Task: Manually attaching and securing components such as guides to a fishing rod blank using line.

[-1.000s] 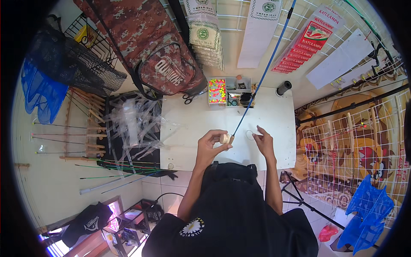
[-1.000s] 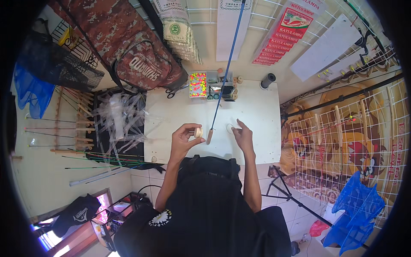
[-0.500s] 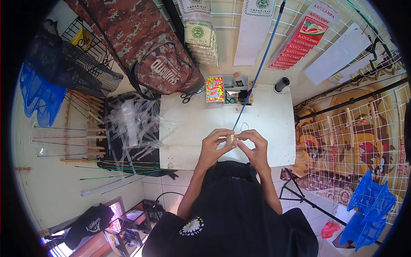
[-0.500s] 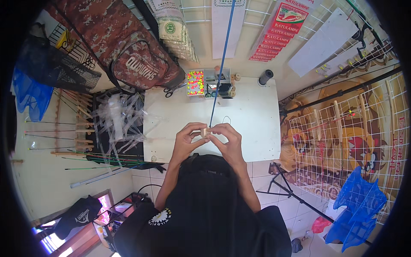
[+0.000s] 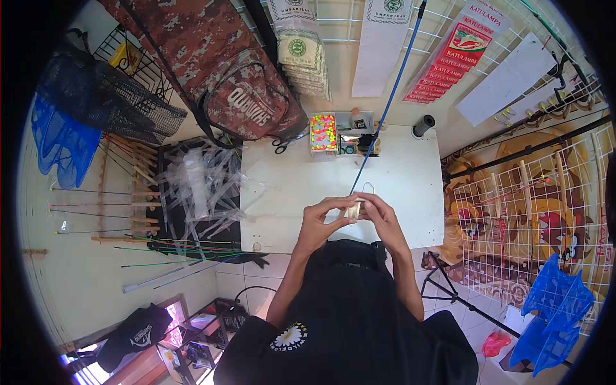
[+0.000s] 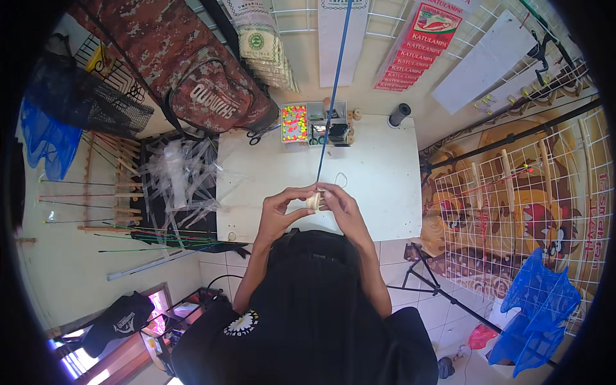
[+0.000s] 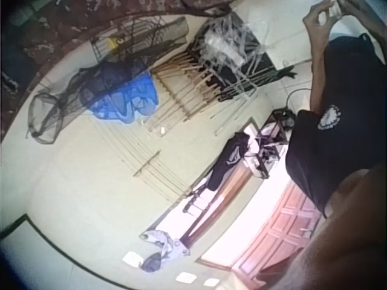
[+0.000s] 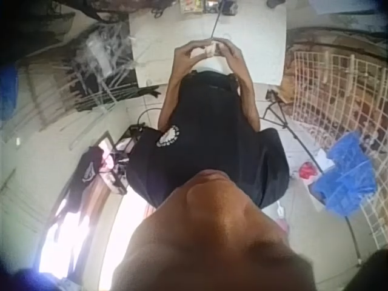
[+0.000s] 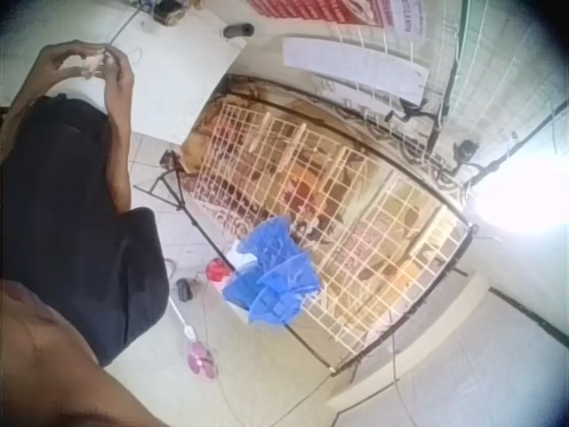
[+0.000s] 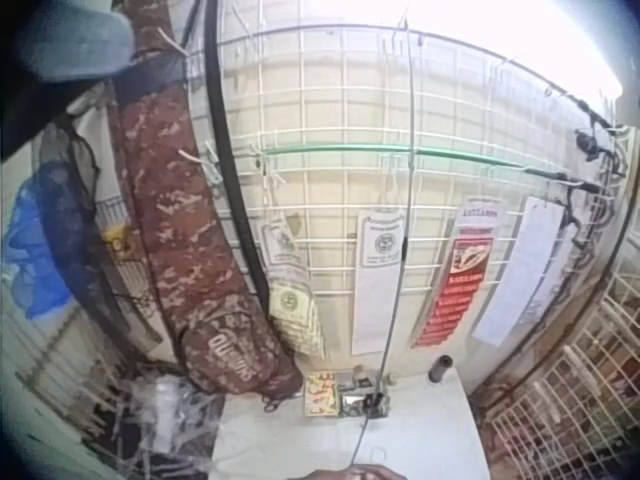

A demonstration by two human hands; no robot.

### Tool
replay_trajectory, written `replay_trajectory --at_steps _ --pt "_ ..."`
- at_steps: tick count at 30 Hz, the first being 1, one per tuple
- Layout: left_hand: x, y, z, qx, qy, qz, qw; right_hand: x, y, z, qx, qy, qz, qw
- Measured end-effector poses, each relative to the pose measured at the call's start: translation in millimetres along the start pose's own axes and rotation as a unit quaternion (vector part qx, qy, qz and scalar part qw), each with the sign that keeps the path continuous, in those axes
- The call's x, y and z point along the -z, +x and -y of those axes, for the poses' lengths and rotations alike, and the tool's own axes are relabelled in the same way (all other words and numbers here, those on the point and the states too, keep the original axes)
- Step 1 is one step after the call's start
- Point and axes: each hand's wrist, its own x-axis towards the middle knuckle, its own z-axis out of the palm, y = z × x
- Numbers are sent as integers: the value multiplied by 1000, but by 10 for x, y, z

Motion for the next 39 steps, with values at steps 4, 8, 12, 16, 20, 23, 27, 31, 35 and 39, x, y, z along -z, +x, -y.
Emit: replay_trajectory --at_steps 4,8,12,16,20,23,27,31,35,39 --pt "12 -13 25 -6 13 15 1000 15 -26 -71 -40 53 17 998" --pt "24 -12 38 25 -18 7 999 74 -22 -98 -48 81 3 996" --pt "19 -3 27 24 -32 10 999 90 -17 -69 -57 85 6 995" --pt "39 -14 47 21 -62 0 998 35 -32 60 -61 117 48 990" --pt "44 -6 72 18 -66 -9 998 39 -66 31 -70 144 91 983" --pt "25 -7 67 21 -76 -6 997 -21 -72 -34 -76 133 39 987" --pt "4 -9 105 14 -77 -6 997 -54 -90 -31 -58 125 -8 990" --pt "29 -6 135 6 -46 -24 999 14 -106 9 -29 99 -46 994" --pt "62 -1 100 14 -29 -37 999 96 -104 -6 -12 0 -77 997" --pt "45 -2 83 1 -44 -44 998 56 -66 54 4 5 -93 996"
